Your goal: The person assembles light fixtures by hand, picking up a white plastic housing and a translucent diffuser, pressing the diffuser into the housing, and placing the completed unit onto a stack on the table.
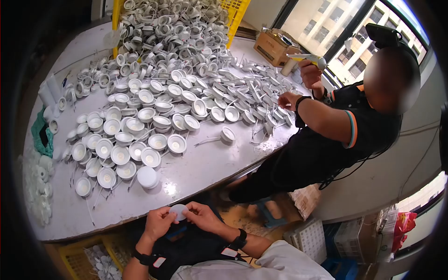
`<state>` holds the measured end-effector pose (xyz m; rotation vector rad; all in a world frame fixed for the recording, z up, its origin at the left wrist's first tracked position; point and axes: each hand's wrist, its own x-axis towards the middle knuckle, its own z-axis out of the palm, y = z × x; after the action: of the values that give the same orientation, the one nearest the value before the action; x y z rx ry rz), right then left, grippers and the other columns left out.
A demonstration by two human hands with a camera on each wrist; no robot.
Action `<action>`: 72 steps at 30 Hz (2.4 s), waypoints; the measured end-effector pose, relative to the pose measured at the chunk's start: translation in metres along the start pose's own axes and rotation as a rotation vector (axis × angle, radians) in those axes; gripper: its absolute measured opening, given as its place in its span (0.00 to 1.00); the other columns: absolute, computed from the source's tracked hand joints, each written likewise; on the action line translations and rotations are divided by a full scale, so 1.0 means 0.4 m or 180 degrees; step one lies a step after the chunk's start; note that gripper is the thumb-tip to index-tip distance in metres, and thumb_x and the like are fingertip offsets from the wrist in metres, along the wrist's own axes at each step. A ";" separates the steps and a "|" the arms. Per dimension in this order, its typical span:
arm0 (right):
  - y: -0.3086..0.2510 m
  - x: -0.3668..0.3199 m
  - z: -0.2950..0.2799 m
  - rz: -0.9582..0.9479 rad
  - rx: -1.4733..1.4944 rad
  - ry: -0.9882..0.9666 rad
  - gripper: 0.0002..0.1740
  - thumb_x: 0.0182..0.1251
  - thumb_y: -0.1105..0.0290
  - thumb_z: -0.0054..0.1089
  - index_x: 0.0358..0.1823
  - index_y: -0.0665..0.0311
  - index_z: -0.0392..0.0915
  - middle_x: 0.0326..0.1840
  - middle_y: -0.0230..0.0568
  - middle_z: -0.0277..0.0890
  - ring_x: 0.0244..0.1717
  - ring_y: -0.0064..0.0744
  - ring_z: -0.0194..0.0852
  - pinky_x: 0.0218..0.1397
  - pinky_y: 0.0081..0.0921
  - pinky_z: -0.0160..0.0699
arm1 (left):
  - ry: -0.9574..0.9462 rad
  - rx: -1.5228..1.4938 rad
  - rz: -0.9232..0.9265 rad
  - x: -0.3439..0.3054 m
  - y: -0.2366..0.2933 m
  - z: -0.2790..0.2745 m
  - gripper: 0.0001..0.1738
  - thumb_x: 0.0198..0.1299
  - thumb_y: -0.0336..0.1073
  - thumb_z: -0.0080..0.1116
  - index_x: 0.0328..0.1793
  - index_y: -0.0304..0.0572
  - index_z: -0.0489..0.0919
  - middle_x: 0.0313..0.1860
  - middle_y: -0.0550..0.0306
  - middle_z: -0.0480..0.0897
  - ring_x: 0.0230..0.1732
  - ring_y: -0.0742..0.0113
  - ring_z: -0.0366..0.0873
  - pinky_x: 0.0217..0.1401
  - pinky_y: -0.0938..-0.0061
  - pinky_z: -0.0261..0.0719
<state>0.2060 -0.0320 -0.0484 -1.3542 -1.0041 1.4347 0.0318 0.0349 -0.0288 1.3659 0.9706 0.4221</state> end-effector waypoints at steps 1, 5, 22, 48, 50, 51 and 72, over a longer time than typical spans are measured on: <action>0.001 0.000 -0.008 -0.0050 -0.0050 0.0040 0.10 0.66 0.66 0.52 0.38 0.66 0.73 0.28 0.26 0.71 0.28 0.13 0.66 0.31 0.13 0.68 | -0.0018 -0.0013 -0.0004 0.011 0.005 -0.001 0.10 0.57 0.31 0.55 0.40 0.31 0.80 0.25 0.59 0.81 0.25 0.80 0.75 0.25 0.85 0.69; 0.007 0.010 -0.035 -0.0088 -0.0097 0.0219 0.09 0.65 0.66 0.53 0.39 0.66 0.74 0.28 0.26 0.71 0.27 0.12 0.66 0.31 0.13 0.68 | -0.0001 0.0130 0.0251 0.064 0.012 -0.004 0.09 0.55 0.31 0.56 0.38 0.31 0.80 0.24 0.60 0.81 0.26 0.78 0.75 0.30 0.83 0.71; -0.036 0.088 -0.068 0.0024 -0.0583 0.0735 0.09 0.64 0.69 0.54 0.38 0.70 0.73 0.27 0.29 0.71 0.27 0.13 0.68 0.29 0.14 0.68 | -0.0365 -0.0500 0.0028 0.178 0.001 -0.020 0.08 0.57 0.31 0.56 0.34 0.31 0.78 0.22 0.59 0.79 0.22 0.77 0.77 0.20 0.84 0.71; -0.051 0.181 -0.121 -0.0758 -0.0957 0.0658 0.10 0.59 0.71 0.59 0.40 0.69 0.76 0.27 0.28 0.73 0.26 0.12 0.66 0.30 0.13 0.68 | -0.0163 -0.0565 0.0395 0.170 -0.005 -0.012 0.08 0.58 0.30 0.54 0.34 0.29 0.77 0.20 0.58 0.78 0.19 0.77 0.75 0.18 0.84 0.70; -0.049 0.198 -0.123 -0.0857 -0.1091 0.0760 0.10 0.59 0.71 0.59 0.39 0.69 0.77 0.27 0.29 0.74 0.26 0.12 0.67 0.30 0.13 0.68 | -0.0095 -0.0523 0.0310 0.170 0.002 -0.011 0.08 0.59 0.30 0.54 0.34 0.29 0.77 0.20 0.57 0.78 0.17 0.76 0.75 0.17 0.84 0.69; -0.046 0.208 -0.122 -0.1001 -0.1105 0.0963 0.09 0.58 0.71 0.59 0.38 0.69 0.77 0.27 0.30 0.75 0.26 0.13 0.67 0.30 0.14 0.69 | -0.0097 -0.0498 0.0331 0.171 0.005 -0.010 0.08 0.59 0.30 0.54 0.34 0.29 0.77 0.20 0.57 0.78 0.17 0.76 0.75 0.17 0.84 0.69; -0.025 0.216 -0.143 -0.1042 -0.0847 0.0982 0.09 0.55 0.71 0.58 0.36 0.67 0.77 0.24 0.30 0.74 0.25 0.14 0.67 0.31 0.15 0.69 | 0.0068 -0.0298 0.0367 0.178 -0.011 -0.005 0.09 0.60 0.33 0.52 0.37 0.31 0.76 0.20 0.54 0.80 0.14 0.78 0.71 0.16 0.85 0.67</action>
<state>0.2638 0.0527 -0.0666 -1.4653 -1.1730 0.8423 0.0692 0.0890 -0.0565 1.3387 0.8813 0.5634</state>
